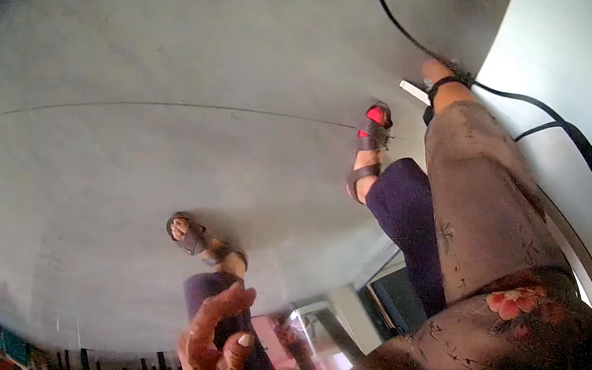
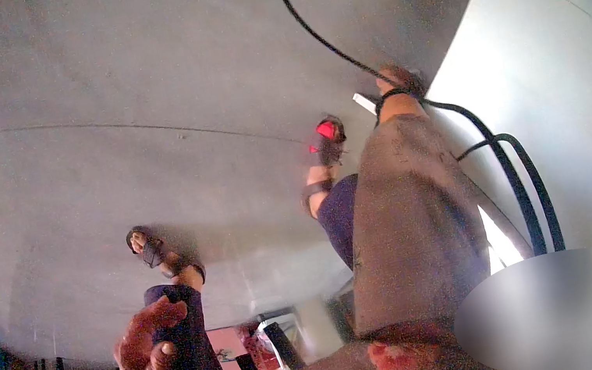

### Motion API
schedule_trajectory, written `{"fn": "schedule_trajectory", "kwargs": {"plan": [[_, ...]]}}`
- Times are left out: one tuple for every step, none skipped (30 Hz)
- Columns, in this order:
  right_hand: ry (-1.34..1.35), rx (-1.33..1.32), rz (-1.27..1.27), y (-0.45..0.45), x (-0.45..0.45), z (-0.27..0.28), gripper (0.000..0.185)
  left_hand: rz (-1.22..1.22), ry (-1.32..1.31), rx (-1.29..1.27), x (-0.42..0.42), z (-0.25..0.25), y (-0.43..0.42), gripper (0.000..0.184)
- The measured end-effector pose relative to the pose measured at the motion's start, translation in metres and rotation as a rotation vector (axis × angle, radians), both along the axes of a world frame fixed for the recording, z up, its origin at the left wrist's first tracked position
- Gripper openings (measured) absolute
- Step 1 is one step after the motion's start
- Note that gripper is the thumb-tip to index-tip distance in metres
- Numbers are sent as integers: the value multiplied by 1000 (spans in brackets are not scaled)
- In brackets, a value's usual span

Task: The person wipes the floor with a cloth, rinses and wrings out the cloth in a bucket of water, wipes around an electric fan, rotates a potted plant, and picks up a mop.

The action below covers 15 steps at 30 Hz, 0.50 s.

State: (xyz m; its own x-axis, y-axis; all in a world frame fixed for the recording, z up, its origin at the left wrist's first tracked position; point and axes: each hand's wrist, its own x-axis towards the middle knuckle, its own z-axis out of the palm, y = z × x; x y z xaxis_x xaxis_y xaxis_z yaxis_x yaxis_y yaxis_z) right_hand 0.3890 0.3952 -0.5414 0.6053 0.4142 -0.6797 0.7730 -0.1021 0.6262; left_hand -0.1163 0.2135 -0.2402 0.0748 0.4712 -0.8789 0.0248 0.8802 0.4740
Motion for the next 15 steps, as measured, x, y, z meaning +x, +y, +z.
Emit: {"fn": "schedule_trajectory", "kwargs": {"plan": [[-4, -13, 5, 2, -3, 2, 36, 3, 8, -4, -1, -2, 1, 59], [-11, -15, 3, 2, -7, 6, 36, 17, 19, -13, 0, -2, 0, 59], [-17, -25, 12, -2, 5, 1, 36, 32, 26, -24, 1, 0, -1, 60], [22, 126, -65, -9, 17, -8, 34, -2, 22, -10, 0, 1, 2, 58], [63, 282, -144, -13, 27, -16, 32, 6, 19, -12, 1, 2, 0, 58], [59, 286, -139, -13, 28, -19, 32, 7, -16, -3, 3, 2, -3, 56], [96, 312, -113, -14, 27, -24, 32, 3, -52, 10, 4, 3, -5, 54], [136, 337, -88, -16, 18, -28, 33, 3, -57, 15, 5, 5, -4, 54], [174, 356, -62, -21, 8, -30, 33, 8, -71, 37, 8, 8, -2, 54], [207, 375, -37, -27, -5, -28, 34, 14, -90, 58, 12, 12, 0, 53], [177, 424, -463, -7, -67, 9, 37, 7, -105, 62, 15, 15, 1, 53], [77, 560, 58, -27, -75, -42, 34, 51, -112, 82, 18, 16, 2, 53], [238, 672, -153, -27, -124, -5, 36, 98, -116, 101, 21, 17, 2, 52], [332, 743, 0, -36, -172, 12, 35, 54, -138, 124, 19, 11, -3, 52], [595, 1005, 35, -57, -204, 8, 26, 48, -144, 132, 21, 10, -6, 52]]}}
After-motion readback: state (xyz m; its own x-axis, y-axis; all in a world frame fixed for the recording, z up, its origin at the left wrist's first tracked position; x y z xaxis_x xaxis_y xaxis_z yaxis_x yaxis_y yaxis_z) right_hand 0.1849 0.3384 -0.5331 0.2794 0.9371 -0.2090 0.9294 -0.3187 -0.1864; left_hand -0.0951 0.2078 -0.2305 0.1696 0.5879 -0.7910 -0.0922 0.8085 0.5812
